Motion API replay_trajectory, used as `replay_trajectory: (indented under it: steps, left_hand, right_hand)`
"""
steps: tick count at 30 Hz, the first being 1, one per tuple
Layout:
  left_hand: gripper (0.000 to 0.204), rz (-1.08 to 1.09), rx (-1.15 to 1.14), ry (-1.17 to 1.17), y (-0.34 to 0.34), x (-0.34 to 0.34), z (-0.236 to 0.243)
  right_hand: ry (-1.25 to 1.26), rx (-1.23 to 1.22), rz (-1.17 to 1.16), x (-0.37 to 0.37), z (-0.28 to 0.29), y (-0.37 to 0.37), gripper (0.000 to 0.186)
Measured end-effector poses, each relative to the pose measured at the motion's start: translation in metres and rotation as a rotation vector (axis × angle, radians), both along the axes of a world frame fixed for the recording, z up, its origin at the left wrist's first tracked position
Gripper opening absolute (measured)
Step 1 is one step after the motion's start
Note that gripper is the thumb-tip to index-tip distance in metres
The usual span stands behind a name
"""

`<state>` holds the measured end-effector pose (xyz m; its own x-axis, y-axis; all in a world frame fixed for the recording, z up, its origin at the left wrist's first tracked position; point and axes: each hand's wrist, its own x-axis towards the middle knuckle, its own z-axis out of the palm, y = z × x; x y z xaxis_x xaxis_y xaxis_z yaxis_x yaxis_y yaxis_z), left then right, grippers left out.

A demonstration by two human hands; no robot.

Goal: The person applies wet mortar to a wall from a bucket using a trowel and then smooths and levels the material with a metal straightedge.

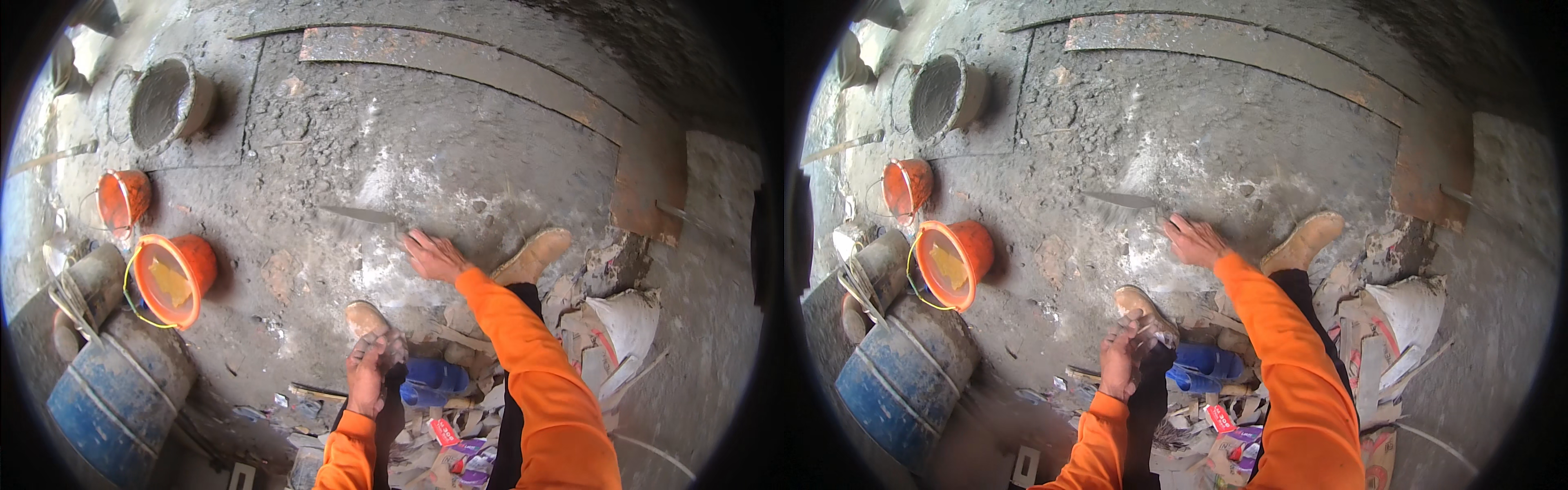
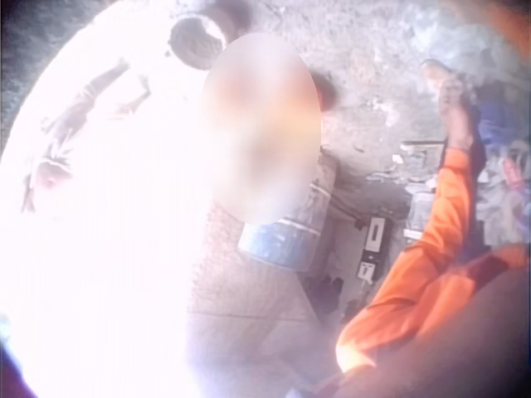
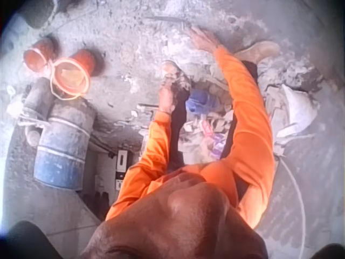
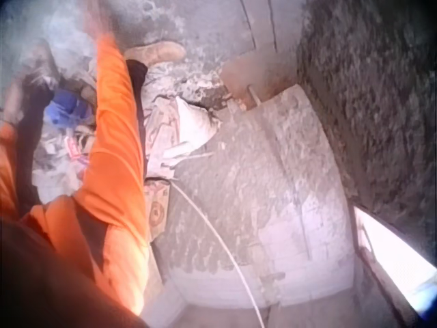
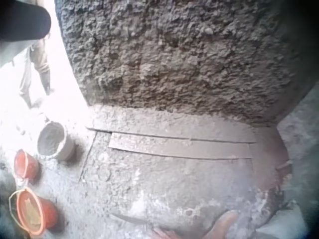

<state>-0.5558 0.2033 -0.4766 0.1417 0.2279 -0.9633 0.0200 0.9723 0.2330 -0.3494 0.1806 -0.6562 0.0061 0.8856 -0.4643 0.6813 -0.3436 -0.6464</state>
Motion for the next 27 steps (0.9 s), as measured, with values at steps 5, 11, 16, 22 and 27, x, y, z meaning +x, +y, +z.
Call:
replay_trajectory:
  steps: [5,11,16,22,27]
  left_hand:
    - [0.038,-0.053,-0.015,-0.038,-0.002,0.007,0.003]
    - [0.037,-0.098,-0.003,0.020,-0.005,-0.008,0.000]
    - [0.040,-0.147,-0.029,-0.002,-0.014,0.003,-0.006]
    - [0.043,-0.115,0.006,0.053,-0.012,-0.003,-0.011]
    - [0.044,-0.053,0.012,0.081,-0.021,0.014,-0.007]
  right_hand:
    - [-0.551,0.243,-0.928,-0.003,-0.024,-0.098,0.049]
    - [0.103,-0.216,-0.457,-0.064,0.009,-0.113,0.053]
    - [-0.523,0.160,-0.862,0.011,-0.037,-0.065,0.058]
    - [-0.014,-0.051,-0.128,-0.015,0.001,-0.031,0.049]
    - [0.139,0.149,-0.471,-0.009,0.029,-0.086,0.039]
